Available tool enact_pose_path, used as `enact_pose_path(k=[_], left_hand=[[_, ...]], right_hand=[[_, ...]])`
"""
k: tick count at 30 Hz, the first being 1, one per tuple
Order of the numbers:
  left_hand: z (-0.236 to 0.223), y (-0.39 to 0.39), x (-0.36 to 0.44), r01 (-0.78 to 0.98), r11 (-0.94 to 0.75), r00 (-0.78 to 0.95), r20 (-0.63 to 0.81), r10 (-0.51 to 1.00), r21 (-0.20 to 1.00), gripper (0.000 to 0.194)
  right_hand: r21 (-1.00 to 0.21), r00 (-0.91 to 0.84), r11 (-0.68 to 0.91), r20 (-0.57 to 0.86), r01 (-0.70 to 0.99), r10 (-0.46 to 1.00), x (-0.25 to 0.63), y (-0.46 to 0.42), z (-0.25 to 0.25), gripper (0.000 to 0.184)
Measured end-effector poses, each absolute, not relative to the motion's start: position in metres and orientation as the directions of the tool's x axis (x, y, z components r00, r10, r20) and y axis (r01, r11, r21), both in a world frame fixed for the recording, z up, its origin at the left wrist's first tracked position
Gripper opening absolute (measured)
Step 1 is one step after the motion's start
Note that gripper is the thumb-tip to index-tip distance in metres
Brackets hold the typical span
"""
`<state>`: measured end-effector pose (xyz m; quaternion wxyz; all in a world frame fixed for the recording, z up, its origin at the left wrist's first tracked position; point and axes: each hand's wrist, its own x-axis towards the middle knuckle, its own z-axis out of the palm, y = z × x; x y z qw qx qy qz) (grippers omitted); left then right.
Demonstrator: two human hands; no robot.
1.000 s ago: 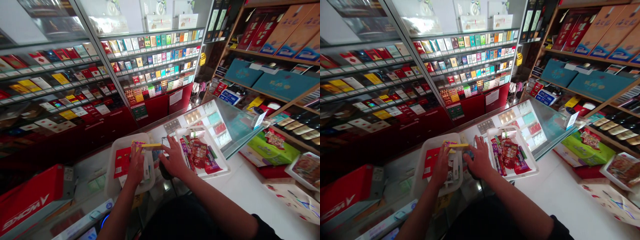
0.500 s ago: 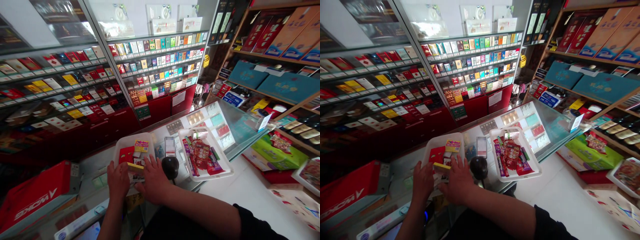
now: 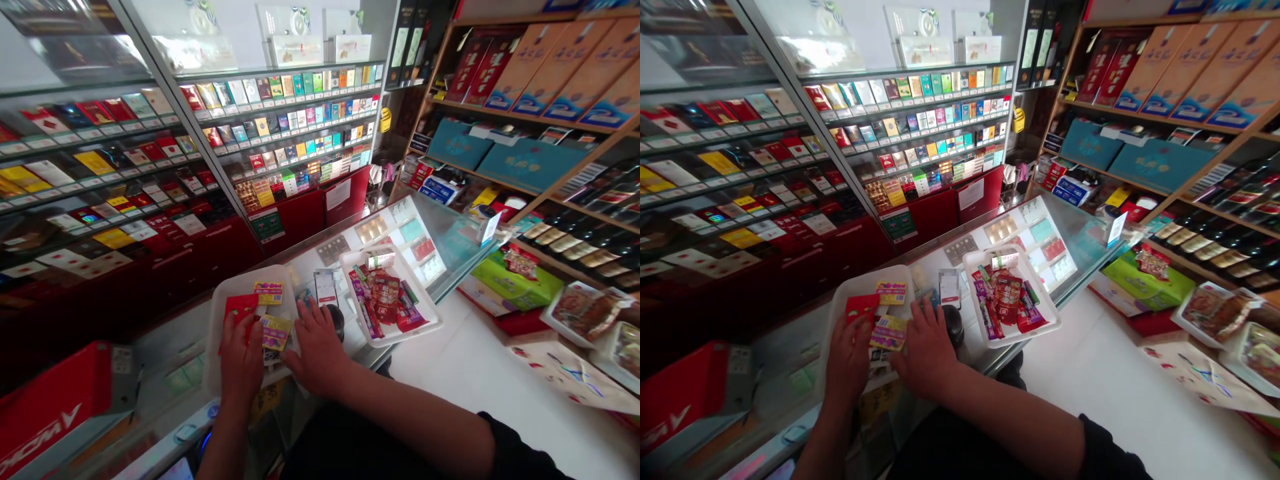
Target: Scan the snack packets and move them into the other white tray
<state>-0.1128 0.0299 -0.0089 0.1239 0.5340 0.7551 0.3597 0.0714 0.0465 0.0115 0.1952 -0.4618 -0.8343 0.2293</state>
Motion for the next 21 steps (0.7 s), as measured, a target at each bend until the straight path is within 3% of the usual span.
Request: enact_pose_path(k=[10,16,21], left_hand=[[0.009,0.039,-0.051,0.706,0.036,-0.262,0.214,0.941,0.707,0.045],[0.023,0.047,0.011,0.702,-0.078,-0.161,0.265,0.951,0.708,0.039],[0.022,0.060,0.062,0.677,-0.228,0.050,0.265,0.963,0.700,0.037]], right_hand=[[-0.508,-0.202,0.228,0.107,0.831,0.974,0.158,0.045,0.007,0.053],[-0.434,-0.047,0.061,0.043,0.899,0.998,0.226,0.061,-0.014,0.059],[-0.432,0.077,-0.089,-0.046,0.897,0.996,0.275,0.076,-0.030,0.057]])
